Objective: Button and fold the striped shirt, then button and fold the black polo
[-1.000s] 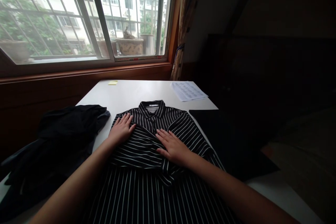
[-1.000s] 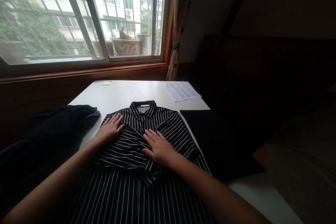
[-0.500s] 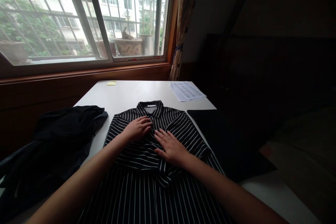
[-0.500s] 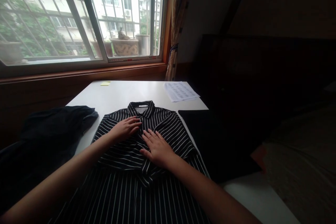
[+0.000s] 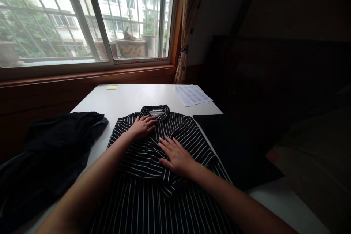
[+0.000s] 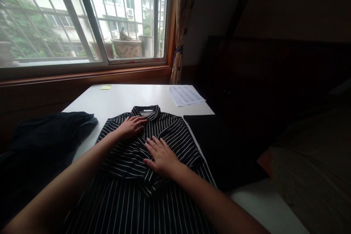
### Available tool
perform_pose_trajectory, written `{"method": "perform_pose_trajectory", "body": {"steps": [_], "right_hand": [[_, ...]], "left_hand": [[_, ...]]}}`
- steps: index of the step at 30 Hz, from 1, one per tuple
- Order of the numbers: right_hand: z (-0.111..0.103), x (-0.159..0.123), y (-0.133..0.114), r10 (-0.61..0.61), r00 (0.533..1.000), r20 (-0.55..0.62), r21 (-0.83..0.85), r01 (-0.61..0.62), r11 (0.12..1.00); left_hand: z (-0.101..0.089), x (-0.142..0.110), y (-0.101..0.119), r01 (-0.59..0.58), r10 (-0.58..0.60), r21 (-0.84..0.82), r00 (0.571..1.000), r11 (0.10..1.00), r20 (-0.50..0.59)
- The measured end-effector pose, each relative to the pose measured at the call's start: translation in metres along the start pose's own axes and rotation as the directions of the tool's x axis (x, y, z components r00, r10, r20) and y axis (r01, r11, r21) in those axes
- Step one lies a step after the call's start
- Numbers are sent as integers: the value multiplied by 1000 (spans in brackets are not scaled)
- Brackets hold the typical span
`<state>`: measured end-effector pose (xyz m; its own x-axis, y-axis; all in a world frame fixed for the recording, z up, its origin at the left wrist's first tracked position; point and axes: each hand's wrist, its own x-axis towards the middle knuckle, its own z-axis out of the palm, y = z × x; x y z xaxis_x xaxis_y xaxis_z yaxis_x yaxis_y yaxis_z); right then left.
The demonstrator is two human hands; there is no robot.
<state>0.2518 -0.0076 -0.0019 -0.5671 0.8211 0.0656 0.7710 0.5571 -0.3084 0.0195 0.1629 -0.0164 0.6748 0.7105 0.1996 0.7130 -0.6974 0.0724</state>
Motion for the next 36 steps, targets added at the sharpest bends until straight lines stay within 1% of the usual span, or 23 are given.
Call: {"method": "perform_pose_trajectory", "body": {"steps": [2,4,7,8,9,11,14,16,19,23,28,33,36], "right_hand": [[-5,2,3,-20,999,-27,20,20,1000],[-13,11,12,-31,994,-101,43,35,998],[-33,39,38,6,968,-253,31,1,1000],[-40,51,49,37,962,-271,-6,-40,999],[-47,65,62,73,962,-264,-59,-92,994],[-59,93,87,103,963,-250,-93,-129,987],[-67,130,115,95,979,-181,-133,-120,984],[-67,149,126,71,992,-104,-160,-87,983],[-64,169,133,60,998,-9,-206,-61,977],[-67,183,138,93,994,50,-278,-76,958],[-78,191,143,114,990,82,-330,-81,941],[-83,196,151,104,986,127,-310,-60,949],[-81,197,160,116,985,125,-281,-77,957]], "left_hand": [[-4,4,-5,22,-22,11,999,1000,-37],[-7,9,-13,46,-45,25,997,999,-61],[-10,18,-28,73,-70,48,996,996,-60],[-10,22,-33,79,-76,55,996,995,-51],[-11,27,-37,83,-81,62,996,995,-39],[-11,36,-42,83,-83,75,997,994,-7],[-14,49,-45,57,-62,93,997,994,51],[-16,56,-47,39,-47,103,996,994,81],[-20,64,-53,31,-43,117,993,993,107],[-24,71,-64,33,-49,126,991,991,124],[-26,73,-73,23,-37,113,992,993,123],[-24,72,-78,10,-19,86,994,996,112],[-21,71,-81,13,-20,65,994,998,104]]}}
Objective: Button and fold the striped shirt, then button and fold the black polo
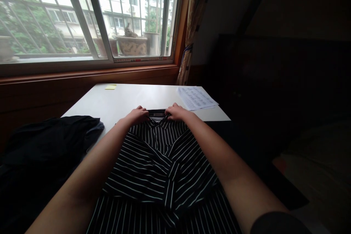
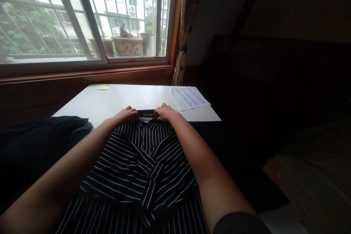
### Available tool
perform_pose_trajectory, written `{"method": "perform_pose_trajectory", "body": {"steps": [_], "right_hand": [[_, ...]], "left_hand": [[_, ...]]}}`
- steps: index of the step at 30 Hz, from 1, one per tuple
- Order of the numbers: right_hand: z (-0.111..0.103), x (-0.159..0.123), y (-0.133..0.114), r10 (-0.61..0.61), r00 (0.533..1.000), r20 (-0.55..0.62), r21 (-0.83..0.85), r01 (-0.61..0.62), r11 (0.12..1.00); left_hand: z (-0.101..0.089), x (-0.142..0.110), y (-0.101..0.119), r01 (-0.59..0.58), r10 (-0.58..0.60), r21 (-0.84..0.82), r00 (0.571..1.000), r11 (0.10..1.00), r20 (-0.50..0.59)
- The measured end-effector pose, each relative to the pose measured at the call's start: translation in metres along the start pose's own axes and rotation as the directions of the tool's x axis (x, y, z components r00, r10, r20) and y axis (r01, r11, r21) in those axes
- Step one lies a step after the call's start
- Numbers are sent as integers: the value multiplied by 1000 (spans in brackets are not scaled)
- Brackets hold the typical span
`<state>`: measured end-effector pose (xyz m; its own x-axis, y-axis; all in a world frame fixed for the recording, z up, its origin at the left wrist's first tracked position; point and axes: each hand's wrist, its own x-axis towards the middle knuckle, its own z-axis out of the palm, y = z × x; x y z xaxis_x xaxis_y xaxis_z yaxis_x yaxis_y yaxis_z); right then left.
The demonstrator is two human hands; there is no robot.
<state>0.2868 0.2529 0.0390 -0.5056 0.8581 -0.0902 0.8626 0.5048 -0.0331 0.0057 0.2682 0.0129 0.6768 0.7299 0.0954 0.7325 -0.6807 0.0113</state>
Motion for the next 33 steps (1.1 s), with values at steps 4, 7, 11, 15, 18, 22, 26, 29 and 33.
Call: {"method": "perform_pose_trajectory", "body": {"steps": [4,7,11,15,18,22,26,29,33], "right_hand": [[10,1,8,31,999,-13,40,-30,999],[17,2,9,51,998,-38,62,-49,997],[22,0,3,78,992,-98,64,-72,995],[27,-9,-8,102,982,-158,53,-95,994],[33,-17,-20,161,960,-230,46,-154,987],[37,-26,-40,247,907,-341,53,-244,968],[40,-34,-60,285,882,-376,91,-271,958],[50,-40,-71,292,892,-345,123,-266,956],[67,-44,-77,306,919,-249,162,-271,949]], "left_hand": [[4,0,-3,8,-8,-25,1000,1000,-10],[7,2,-4,10,-11,-33,1000,999,-11],[10,3,-4,18,-19,-34,1000,999,-20],[18,-3,1,56,-58,-27,996,998,-71],[27,-11,7,115,-117,-21,984,993,-137],[33,-18,14,231,-234,-35,951,972,-201],[26,-20,29,285,-290,-59,922,957,-257],[24,-23,48,234,-242,-61,934,970,-265],[37,-27,68,188,-200,-78,963,979,-183]]}}
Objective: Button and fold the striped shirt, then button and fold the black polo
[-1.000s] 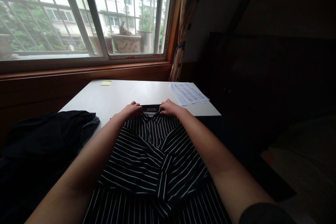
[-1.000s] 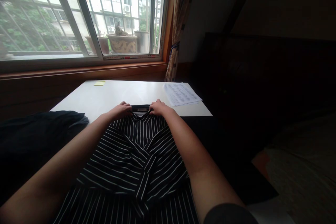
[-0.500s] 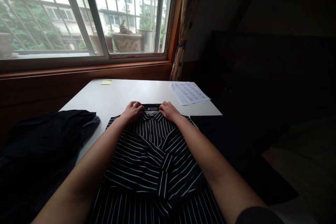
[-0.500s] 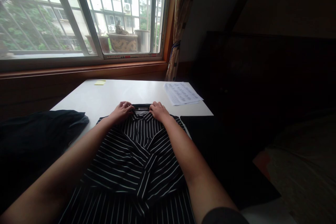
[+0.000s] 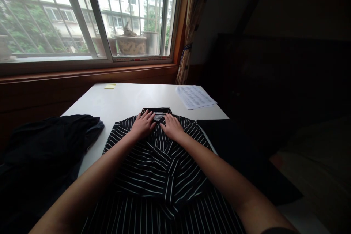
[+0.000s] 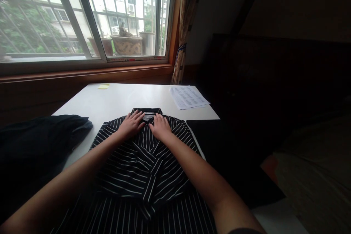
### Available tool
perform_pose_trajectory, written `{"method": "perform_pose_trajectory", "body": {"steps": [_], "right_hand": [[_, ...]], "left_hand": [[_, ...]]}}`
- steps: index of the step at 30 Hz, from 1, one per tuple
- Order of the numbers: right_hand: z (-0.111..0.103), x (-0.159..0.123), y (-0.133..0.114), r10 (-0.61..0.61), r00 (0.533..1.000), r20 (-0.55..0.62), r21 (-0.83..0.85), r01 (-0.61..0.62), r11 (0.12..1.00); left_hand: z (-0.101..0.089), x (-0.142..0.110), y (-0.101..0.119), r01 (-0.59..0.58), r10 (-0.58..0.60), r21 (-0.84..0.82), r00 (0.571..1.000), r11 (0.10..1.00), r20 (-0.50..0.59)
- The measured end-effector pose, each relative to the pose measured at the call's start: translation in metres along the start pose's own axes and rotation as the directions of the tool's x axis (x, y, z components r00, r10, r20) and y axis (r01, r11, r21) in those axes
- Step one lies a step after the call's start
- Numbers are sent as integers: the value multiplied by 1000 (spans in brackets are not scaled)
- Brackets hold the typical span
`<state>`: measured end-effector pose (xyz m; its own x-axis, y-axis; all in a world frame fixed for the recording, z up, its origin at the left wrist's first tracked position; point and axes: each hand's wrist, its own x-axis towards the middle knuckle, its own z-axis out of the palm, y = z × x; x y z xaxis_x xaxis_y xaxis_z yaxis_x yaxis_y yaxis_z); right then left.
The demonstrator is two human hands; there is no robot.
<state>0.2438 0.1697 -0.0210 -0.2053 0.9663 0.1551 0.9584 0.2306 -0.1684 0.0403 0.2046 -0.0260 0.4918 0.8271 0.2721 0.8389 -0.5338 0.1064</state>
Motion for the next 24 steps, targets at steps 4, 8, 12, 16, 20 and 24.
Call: {"method": "perform_pose_trajectory", "body": {"steps": [4,8,12,16,20,24], "right_hand": [[6,2,3,26,996,86,29,-29,999],[5,8,6,34,992,118,48,-40,998],[6,11,7,43,991,123,53,-50,997],[7,12,8,45,990,132,52,-52,997],[6,11,8,51,990,131,49,-57,997],[5,10,8,52,990,132,48,-59,997]], "left_hand": [[12,0,-1,44,-42,-17,996,999,77],[13,6,-8,63,-59,-25,991,998,116],[12,10,-11,68,-63,-33,989,997,135],[11,12,-11,70,-64,-42,990,997,124],[7,10,-21,123,-122,-43,992,991,26],[-2,1,-46,273,-276,-41,957,961,-85]]}}
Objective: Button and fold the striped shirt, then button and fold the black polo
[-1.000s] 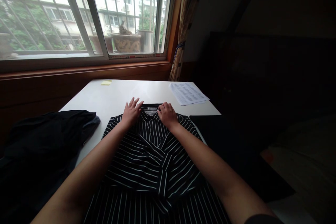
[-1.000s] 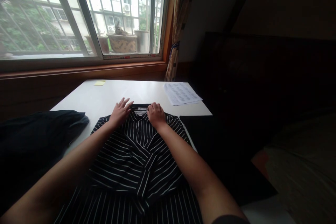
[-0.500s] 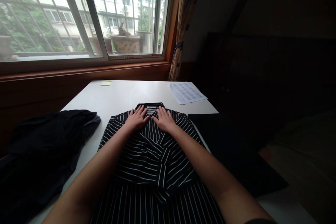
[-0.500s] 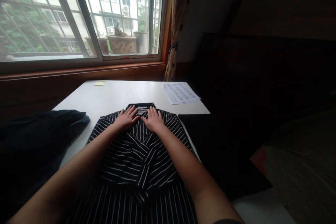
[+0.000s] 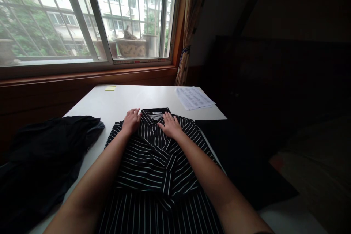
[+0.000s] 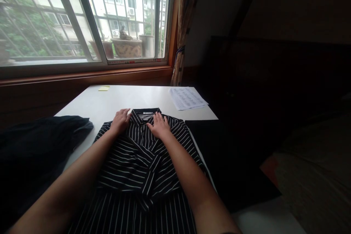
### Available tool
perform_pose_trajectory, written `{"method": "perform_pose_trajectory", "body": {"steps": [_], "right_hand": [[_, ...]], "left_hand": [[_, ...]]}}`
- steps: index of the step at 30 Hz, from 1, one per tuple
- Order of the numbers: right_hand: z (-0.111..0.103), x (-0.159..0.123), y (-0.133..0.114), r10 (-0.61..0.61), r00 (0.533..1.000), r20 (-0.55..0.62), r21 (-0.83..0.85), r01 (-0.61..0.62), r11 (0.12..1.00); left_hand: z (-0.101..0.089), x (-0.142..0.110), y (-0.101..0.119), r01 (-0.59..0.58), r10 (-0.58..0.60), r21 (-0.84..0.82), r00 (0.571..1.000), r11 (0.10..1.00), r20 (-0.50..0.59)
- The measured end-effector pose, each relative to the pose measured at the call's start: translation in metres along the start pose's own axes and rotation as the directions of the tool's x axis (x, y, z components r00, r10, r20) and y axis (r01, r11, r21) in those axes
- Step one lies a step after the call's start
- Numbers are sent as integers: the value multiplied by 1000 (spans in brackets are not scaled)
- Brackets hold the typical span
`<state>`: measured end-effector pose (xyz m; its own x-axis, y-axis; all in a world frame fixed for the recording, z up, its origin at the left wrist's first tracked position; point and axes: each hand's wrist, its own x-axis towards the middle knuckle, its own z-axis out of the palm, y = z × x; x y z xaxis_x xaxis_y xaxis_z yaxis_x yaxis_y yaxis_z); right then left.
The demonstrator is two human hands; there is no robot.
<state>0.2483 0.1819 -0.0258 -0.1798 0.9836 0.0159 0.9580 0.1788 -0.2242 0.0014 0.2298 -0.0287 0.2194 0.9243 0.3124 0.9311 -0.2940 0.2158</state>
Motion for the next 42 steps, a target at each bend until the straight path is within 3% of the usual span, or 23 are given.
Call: {"method": "perform_pose_trajectory", "body": {"steps": [7,11,17,23,28,31,34,38,42], "right_hand": [[0,0,0,0,1000,8,-1,0,1000],[-1,1,0,2,1000,29,-2,-2,1000],[-1,6,-4,-21,999,46,0,21,1000],[-4,4,-7,-70,997,30,1,70,998],[-16,-9,11,-65,997,-31,-17,64,998],[-21,-19,31,-19,999,-49,-33,17,999],[-22,-29,48,-1,1000,-14,-47,0,999],[-20,-36,58,0,999,35,-59,2,998],[-20,-31,61,39,998,52,-66,-36,997]], "left_hand": [[-19,-5,-37,25,-26,7,995,1000,92],[-28,-7,-45,118,-124,52,981,992,147],[-33,-10,-45,243,-263,155,956,958,132],[-43,-21,-44,202,-210,201,978,959,19],[-57,-27,-43,113,-108,185,994,976,-37],[-53,-30,-32,-20,16,149,999,989,33],[-37,-33,-18,-106,90,112,986,988,138],[-17,-37,-10,-83,59,96,971,992,233],[-15,-34,-15,-58,28,95,957,994,288]]}}
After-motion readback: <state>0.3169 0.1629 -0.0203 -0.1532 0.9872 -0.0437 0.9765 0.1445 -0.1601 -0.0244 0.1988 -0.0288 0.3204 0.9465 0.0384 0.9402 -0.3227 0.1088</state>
